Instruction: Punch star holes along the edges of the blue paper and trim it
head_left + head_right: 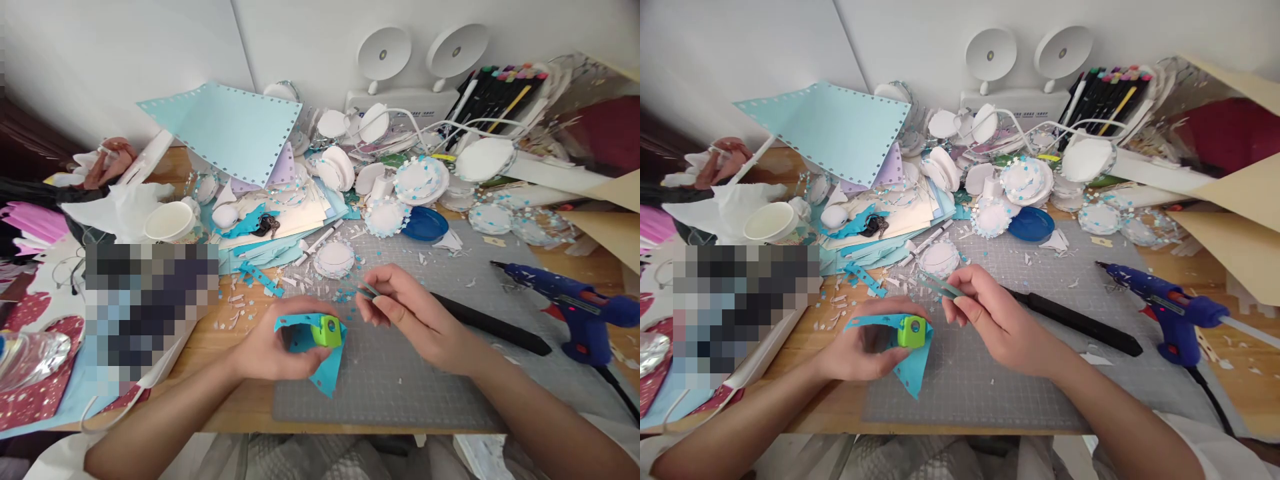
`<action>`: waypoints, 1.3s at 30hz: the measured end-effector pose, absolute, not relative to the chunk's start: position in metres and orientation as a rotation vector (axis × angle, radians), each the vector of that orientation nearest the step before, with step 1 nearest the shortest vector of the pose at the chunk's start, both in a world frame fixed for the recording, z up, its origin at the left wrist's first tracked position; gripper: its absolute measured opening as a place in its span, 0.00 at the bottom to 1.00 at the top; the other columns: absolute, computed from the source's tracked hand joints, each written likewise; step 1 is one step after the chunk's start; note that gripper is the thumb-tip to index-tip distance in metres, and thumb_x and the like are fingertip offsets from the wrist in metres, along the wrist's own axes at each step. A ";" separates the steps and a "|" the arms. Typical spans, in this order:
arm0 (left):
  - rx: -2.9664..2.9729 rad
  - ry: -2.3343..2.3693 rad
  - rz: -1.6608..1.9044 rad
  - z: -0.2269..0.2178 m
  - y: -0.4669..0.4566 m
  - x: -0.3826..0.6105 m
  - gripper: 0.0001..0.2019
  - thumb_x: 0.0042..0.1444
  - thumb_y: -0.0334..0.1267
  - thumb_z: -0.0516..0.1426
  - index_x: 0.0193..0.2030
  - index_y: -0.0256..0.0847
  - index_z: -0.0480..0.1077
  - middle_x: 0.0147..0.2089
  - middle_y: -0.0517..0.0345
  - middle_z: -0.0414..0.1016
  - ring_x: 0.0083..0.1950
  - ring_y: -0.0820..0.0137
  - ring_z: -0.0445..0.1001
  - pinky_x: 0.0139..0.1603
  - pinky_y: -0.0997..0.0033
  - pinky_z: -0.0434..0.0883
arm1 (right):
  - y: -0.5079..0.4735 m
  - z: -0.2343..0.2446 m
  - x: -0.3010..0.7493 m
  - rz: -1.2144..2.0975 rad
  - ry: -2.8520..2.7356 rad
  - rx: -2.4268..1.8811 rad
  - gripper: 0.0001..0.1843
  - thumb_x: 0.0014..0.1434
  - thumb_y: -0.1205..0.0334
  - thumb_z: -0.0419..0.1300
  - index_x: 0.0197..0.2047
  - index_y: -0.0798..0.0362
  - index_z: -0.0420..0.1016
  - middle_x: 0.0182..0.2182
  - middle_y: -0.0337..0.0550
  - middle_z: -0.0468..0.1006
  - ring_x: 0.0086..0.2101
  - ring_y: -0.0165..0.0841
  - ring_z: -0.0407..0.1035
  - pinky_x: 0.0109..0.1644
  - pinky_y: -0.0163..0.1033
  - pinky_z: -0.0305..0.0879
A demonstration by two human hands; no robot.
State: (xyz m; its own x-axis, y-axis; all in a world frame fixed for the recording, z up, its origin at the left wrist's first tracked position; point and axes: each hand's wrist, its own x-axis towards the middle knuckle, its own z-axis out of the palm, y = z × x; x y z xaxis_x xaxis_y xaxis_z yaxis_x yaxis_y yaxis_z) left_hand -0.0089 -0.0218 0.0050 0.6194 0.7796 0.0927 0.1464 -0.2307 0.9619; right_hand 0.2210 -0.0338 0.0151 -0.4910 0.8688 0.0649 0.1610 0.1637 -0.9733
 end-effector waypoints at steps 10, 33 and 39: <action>1.868 0.713 0.794 -0.006 -0.025 -0.007 0.16 0.44 0.33 0.61 0.43 0.36 0.73 0.34 0.52 0.77 0.32 0.68 0.74 0.34 0.72 0.71 | -0.039 0.009 0.206 1.049 -2.101 -1.033 0.09 0.53 0.71 0.59 0.37 0.51 0.72 0.21 0.31 0.67 0.19 0.23 0.55 0.23 0.29 0.52; 1.916 0.592 0.689 0.002 -0.022 -0.008 0.17 0.44 0.33 0.58 0.43 0.38 0.73 0.37 0.51 0.79 0.36 0.66 0.75 0.40 0.69 0.71 | -0.026 0.002 0.215 0.858 -1.892 -1.396 0.04 0.61 0.64 0.54 0.40 0.52 0.69 0.19 0.30 0.55 0.20 0.25 0.53 0.22 0.30 0.52; 1.926 0.487 0.764 0.002 -0.020 -0.008 0.20 0.44 0.33 0.59 0.48 0.40 0.72 0.41 0.50 0.79 0.40 0.64 0.76 0.45 0.65 0.71 | -0.021 -0.004 0.215 0.755 -1.836 -1.483 0.08 0.60 0.58 0.57 0.33 0.53 0.72 0.21 0.37 0.69 0.22 0.27 0.61 0.24 0.31 0.58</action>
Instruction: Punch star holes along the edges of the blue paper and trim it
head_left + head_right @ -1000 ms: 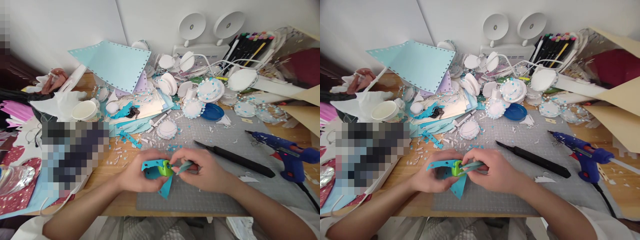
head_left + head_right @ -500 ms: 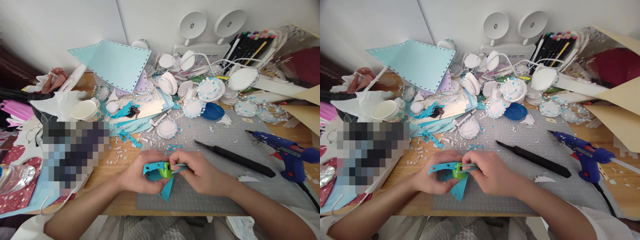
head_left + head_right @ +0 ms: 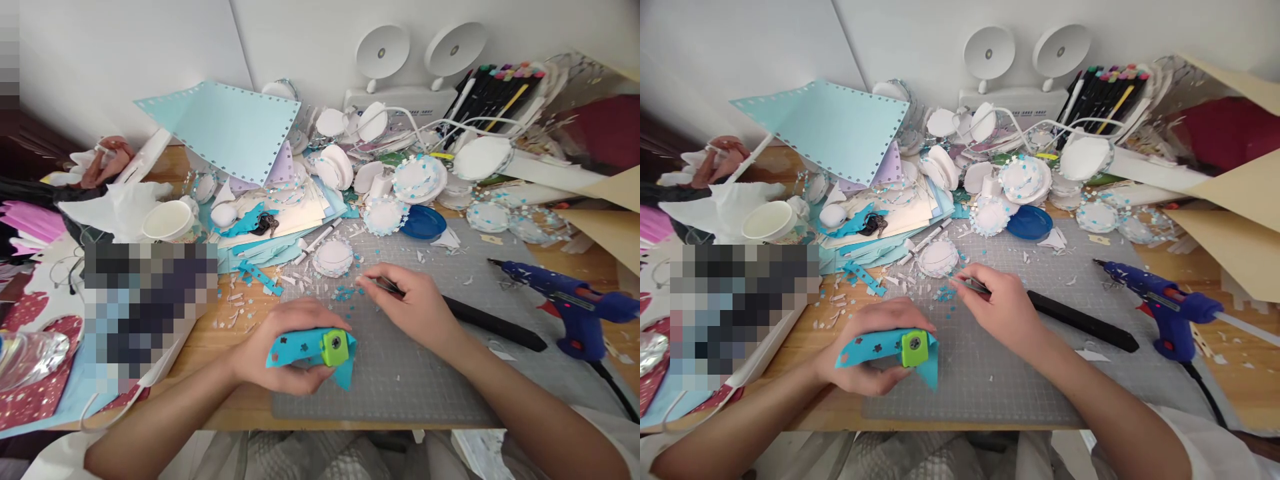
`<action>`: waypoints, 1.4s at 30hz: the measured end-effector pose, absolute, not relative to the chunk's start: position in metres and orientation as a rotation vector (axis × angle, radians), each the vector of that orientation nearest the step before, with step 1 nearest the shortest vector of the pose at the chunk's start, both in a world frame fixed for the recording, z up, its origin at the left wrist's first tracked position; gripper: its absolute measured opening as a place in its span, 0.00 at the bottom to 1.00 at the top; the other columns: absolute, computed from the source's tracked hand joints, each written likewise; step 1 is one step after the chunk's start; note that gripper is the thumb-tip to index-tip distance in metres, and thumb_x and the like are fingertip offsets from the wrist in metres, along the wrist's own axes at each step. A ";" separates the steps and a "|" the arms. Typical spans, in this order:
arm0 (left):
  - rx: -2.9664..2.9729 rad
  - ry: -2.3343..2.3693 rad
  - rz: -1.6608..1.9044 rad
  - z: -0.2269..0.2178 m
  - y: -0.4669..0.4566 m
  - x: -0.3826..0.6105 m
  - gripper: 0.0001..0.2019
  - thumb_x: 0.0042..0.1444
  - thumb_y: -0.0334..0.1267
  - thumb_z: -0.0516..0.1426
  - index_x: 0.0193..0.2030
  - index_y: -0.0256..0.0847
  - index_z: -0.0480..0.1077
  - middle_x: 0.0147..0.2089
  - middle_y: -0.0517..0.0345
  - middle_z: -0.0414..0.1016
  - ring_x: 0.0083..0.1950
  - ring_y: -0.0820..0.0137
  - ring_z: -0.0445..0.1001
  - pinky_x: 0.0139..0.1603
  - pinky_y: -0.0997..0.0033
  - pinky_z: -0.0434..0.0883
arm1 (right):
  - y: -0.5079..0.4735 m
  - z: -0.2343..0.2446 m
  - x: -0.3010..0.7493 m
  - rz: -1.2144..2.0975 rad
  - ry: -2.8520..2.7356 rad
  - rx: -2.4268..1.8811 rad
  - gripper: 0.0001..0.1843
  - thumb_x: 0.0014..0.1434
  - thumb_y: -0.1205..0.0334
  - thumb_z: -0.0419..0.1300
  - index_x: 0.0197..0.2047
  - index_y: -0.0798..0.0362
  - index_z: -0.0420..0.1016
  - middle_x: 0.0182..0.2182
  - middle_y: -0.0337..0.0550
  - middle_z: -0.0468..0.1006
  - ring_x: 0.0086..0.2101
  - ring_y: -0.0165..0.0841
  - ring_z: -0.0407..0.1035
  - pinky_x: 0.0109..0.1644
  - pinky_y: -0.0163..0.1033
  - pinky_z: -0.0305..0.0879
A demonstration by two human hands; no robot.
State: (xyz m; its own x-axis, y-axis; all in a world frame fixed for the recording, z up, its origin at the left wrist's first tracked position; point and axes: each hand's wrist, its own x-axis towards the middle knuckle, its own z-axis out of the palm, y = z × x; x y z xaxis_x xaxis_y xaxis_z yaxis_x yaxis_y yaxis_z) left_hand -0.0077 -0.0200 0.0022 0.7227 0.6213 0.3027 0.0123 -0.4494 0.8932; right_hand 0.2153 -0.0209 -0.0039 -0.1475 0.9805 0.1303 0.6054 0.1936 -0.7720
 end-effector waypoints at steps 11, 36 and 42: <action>1.637 0.825 0.783 0.001 -0.021 -0.011 0.17 0.46 0.39 0.66 0.44 0.37 0.76 0.39 0.52 0.80 0.37 0.64 0.77 0.37 0.72 0.73 | -0.035 0.010 0.211 0.812 -2.047 -0.941 0.21 0.49 0.55 0.68 0.45 0.50 0.68 0.31 0.38 0.70 0.30 0.30 0.66 0.32 0.33 0.65; 1.580 1.201 1.011 -0.016 -0.029 -0.003 0.23 0.63 0.43 0.50 0.19 0.40 0.48 0.19 0.66 0.47 0.20 0.79 0.49 0.18 0.79 0.50 | -0.032 0.011 0.195 1.778 -1.433 -1.154 0.14 0.59 0.51 0.58 0.32 0.55 0.71 0.20 0.32 0.58 0.22 0.24 0.51 0.26 0.31 0.54; 1.331 1.155 0.898 -0.009 -0.027 -0.001 0.18 0.57 0.46 0.56 0.22 0.39 0.61 0.21 0.63 0.62 0.22 0.77 0.61 0.20 0.80 0.63 | -0.033 0.004 0.194 1.682 -1.551 -1.205 0.15 0.58 0.51 0.58 0.32 0.55 0.71 0.27 0.39 0.68 0.30 0.29 0.62 0.32 0.34 0.61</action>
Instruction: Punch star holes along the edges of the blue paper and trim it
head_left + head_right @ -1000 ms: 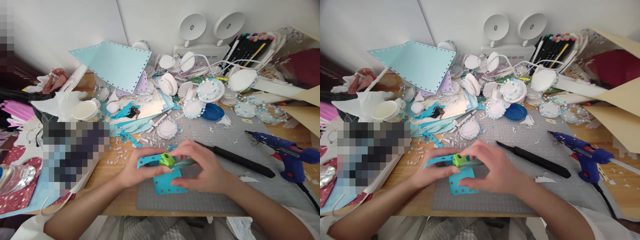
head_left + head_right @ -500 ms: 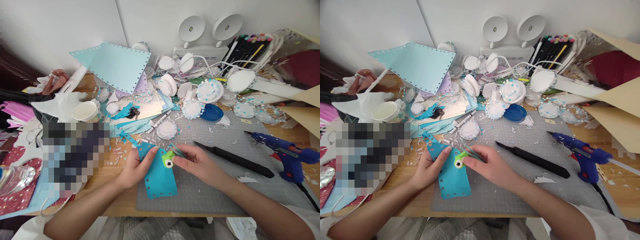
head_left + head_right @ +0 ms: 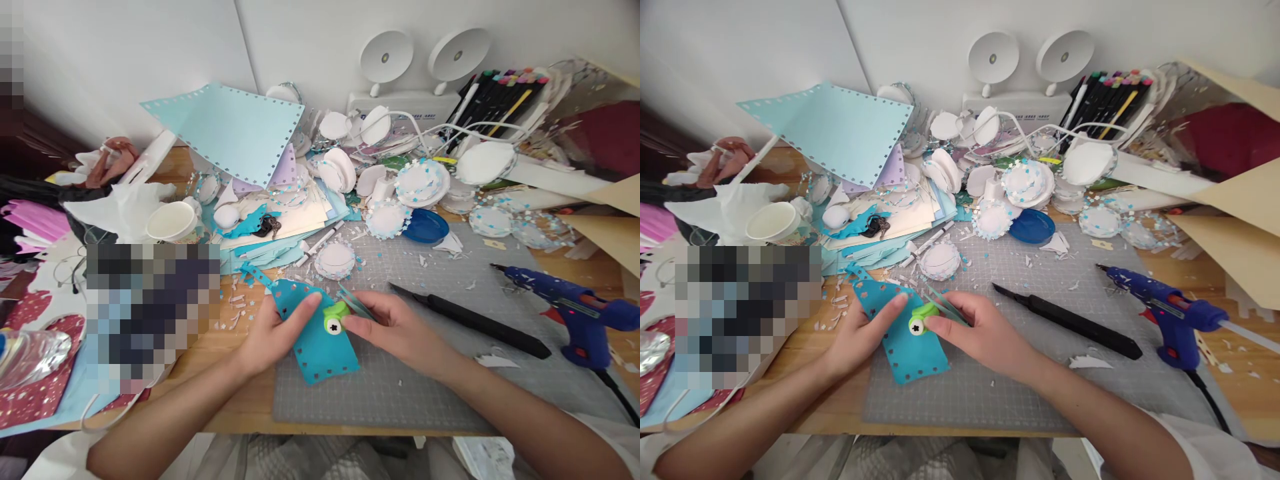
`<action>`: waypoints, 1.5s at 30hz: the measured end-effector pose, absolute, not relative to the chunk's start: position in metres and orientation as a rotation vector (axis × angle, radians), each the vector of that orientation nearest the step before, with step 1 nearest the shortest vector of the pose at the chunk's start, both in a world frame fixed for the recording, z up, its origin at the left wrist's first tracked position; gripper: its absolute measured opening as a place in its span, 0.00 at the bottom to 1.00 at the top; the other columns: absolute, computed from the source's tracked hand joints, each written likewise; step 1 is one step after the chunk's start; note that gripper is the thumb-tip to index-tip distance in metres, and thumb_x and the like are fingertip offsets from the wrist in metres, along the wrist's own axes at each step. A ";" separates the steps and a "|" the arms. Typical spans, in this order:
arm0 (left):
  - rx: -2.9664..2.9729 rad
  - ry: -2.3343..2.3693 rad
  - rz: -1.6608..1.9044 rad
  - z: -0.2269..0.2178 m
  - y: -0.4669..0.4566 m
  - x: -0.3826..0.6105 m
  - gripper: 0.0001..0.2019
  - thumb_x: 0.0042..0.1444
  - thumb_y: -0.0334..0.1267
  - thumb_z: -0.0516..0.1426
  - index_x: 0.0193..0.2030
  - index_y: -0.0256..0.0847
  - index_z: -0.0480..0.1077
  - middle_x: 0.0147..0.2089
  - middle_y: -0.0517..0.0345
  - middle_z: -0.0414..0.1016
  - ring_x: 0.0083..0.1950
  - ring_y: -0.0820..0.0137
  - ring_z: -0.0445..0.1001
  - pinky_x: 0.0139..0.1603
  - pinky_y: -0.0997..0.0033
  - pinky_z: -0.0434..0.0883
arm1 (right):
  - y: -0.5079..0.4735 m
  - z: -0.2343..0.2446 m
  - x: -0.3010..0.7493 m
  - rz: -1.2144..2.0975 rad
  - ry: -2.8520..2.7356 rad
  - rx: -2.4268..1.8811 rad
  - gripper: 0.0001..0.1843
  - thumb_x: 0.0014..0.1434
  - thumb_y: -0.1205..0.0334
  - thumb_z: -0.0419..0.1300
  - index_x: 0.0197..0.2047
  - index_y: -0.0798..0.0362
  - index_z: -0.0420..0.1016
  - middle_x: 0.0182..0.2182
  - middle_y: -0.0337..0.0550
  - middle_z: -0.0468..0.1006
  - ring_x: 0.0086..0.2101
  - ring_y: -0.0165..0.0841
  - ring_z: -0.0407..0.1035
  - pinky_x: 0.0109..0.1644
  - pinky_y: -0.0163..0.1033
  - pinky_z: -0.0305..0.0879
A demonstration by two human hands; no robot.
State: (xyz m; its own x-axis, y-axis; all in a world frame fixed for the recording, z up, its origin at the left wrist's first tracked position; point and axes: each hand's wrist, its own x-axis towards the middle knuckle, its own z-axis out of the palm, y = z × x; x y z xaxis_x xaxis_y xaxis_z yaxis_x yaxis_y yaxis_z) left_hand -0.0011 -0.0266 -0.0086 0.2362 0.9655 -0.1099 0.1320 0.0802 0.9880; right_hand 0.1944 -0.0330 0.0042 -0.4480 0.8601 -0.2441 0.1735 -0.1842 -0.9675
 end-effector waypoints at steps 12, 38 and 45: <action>1.522 1.147 0.760 -0.007 -0.030 -0.006 0.16 0.41 0.47 0.68 0.33 0.41 0.72 0.29 0.62 0.71 0.31 0.71 0.69 0.28 0.77 0.69 | -0.010 -0.005 0.229 0.335 -1.801 -1.701 0.11 0.60 0.57 0.55 0.43 0.54 0.71 0.37 0.50 0.76 0.35 0.40 0.70 0.40 0.46 0.66; 1.595 1.143 0.878 -0.006 -0.024 -0.005 0.09 0.61 0.42 0.55 0.36 0.40 0.69 0.32 0.59 0.72 0.33 0.71 0.70 0.31 0.76 0.67 | -0.030 0.006 0.194 1.707 -1.303 -1.128 0.14 0.54 0.52 0.63 0.37 0.53 0.73 0.27 0.38 0.72 0.26 0.28 0.65 0.30 0.34 0.65; 1.851 1.158 0.828 -0.008 -0.028 -0.006 0.07 0.61 0.39 0.55 0.39 0.38 0.70 0.32 0.58 0.74 0.31 0.71 0.72 0.32 0.74 0.68 | -0.039 -0.012 0.187 1.808 -1.238 -1.125 0.25 0.42 0.56 0.72 0.42 0.52 0.71 0.34 0.41 0.74 0.34 0.32 0.69 0.37 0.37 0.69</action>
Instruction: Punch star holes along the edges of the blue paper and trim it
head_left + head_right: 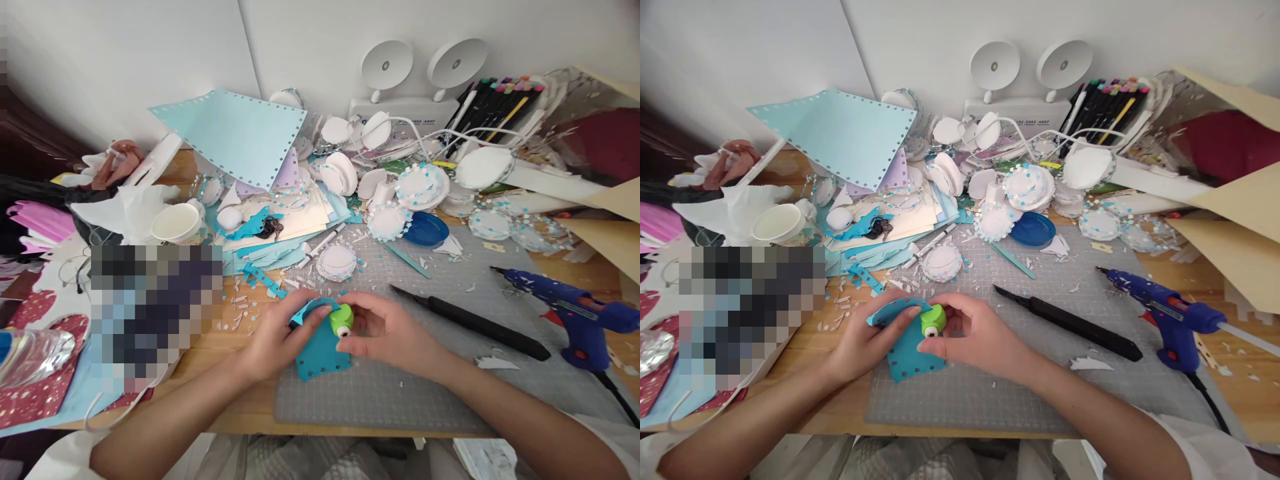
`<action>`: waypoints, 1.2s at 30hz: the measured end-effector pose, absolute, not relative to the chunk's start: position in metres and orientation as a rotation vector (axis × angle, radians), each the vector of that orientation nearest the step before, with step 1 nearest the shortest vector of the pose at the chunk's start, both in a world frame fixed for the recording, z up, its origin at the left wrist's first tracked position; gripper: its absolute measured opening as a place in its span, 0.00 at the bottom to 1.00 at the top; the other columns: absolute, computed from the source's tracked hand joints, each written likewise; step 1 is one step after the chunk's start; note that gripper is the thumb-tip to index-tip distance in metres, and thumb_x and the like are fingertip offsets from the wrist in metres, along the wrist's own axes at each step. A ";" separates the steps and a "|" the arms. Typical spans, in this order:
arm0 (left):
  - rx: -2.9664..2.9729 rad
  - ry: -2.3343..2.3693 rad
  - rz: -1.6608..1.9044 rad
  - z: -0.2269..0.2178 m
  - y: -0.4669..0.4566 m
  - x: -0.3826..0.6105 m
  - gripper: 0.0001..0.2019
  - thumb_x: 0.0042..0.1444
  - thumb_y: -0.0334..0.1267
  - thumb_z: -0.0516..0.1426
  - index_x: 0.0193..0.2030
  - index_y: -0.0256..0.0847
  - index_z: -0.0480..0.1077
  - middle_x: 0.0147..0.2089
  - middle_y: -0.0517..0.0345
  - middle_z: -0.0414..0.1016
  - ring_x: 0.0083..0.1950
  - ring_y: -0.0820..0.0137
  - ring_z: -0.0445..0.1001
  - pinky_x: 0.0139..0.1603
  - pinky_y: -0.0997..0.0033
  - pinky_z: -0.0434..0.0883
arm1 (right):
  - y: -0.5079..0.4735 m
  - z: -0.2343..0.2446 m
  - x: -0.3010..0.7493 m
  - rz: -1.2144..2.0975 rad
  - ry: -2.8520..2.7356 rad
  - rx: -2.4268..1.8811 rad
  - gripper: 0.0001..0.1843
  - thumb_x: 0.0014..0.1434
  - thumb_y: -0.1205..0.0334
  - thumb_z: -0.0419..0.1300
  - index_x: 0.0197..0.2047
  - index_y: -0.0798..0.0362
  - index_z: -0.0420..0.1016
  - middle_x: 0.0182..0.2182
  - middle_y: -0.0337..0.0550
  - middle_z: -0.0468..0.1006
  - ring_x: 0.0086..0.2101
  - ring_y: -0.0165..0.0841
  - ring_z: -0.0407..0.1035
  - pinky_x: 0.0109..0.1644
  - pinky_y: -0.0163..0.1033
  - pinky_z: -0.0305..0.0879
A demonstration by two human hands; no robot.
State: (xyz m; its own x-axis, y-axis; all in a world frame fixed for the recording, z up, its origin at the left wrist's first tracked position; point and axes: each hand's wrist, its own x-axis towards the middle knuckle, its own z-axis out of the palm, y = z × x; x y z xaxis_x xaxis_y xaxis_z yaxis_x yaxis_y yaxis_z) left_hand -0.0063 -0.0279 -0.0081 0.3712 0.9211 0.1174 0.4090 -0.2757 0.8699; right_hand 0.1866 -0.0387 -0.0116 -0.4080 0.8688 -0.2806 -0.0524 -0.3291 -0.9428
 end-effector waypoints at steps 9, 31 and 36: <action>1.775 1.037 0.842 -0.010 -0.029 -0.008 0.07 0.64 0.38 0.50 0.42 0.40 0.67 0.37 0.57 0.72 0.38 0.70 0.71 0.40 0.72 0.70 | -0.034 -0.007 0.190 1.837 -1.188 -1.160 0.22 0.40 0.60 0.73 0.39 0.52 0.72 0.32 0.39 0.74 0.32 0.31 0.69 0.35 0.35 0.68; 1.872 0.986 0.785 -0.011 -0.031 -0.011 0.08 0.64 0.36 0.50 0.48 0.40 0.65 0.41 0.53 0.73 0.41 0.67 0.71 0.43 0.69 0.70 | -0.035 -0.007 0.187 1.957 -1.136 -1.162 0.22 0.36 0.59 0.74 0.33 0.54 0.71 0.28 0.36 0.72 0.30 0.29 0.67 0.33 0.35 0.67; 1.887 0.943 0.773 -0.011 -0.031 -0.010 0.07 0.64 0.35 0.49 0.47 0.40 0.65 0.41 0.54 0.72 0.42 0.68 0.71 0.44 0.71 0.69 | -0.036 -0.003 0.186 1.915 -1.150 -1.145 0.21 0.38 0.58 0.73 0.34 0.54 0.71 0.25 0.34 0.69 0.27 0.28 0.64 0.29 0.33 0.64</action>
State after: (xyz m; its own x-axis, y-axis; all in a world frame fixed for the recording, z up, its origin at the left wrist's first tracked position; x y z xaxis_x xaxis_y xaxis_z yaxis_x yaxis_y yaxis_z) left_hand -0.0103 -0.0314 -0.0114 0.5210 0.8416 0.1423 0.3051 -0.3393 0.8898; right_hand 0.1861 -0.0361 -0.0033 -0.4313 0.8281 -0.3582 -0.0726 -0.4275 -0.9011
